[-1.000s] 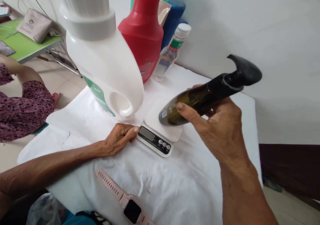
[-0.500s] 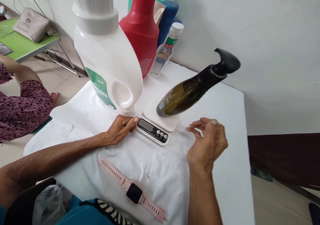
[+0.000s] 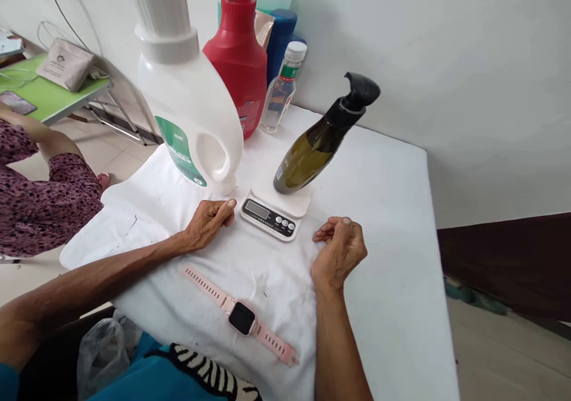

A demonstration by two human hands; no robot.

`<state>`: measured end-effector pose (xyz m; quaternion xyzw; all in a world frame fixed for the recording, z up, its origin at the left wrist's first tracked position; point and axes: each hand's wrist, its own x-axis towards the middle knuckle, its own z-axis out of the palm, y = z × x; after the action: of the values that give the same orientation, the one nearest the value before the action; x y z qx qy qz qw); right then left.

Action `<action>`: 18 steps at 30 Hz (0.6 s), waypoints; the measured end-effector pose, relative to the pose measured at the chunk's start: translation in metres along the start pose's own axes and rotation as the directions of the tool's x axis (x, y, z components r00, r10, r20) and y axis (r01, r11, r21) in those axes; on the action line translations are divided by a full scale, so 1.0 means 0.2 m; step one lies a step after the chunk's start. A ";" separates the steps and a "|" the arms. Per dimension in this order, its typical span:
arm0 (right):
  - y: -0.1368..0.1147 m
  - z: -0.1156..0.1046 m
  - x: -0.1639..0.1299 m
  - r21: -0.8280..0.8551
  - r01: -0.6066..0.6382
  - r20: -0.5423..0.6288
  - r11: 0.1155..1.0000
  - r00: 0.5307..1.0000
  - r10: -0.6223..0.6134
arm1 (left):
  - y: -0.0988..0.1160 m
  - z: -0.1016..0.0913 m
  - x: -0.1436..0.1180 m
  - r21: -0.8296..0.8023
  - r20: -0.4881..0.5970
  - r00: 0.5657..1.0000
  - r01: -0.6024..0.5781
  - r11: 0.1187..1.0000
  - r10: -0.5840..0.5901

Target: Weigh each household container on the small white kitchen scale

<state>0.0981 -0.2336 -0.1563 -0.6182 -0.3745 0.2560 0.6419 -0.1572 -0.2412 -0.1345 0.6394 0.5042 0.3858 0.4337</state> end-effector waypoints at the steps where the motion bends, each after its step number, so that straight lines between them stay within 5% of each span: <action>1: 0.00 0.00 0.00 0.001 -0.002 0.005 1.000 1.000 0.002 | 0.00 0.00 0.00 0.016 0.001 1.000 0.001 1.000 -0.001; 9: 0.01 -0.01 0.02 0.036 -0.015 0.047 0.999 0.999 0.013 | 0.05 -0.01 0.04 0.032 0.041 0.999 -0.015 0.999 0.014; 18: 0.01 -0.03 0.01 0.024 -0.009 0.063 1.000 0.998 0.008 | 0.11 0.16 0.20 0.021 -0.099 0.978 -0.185 0.983 0.186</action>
<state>0.1030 -0.2358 -0.1570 -0.6035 -0.3888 0.2828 0.6361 -0.1121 -0.2102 -0.1228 0.6657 0.4659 0.4535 0.3662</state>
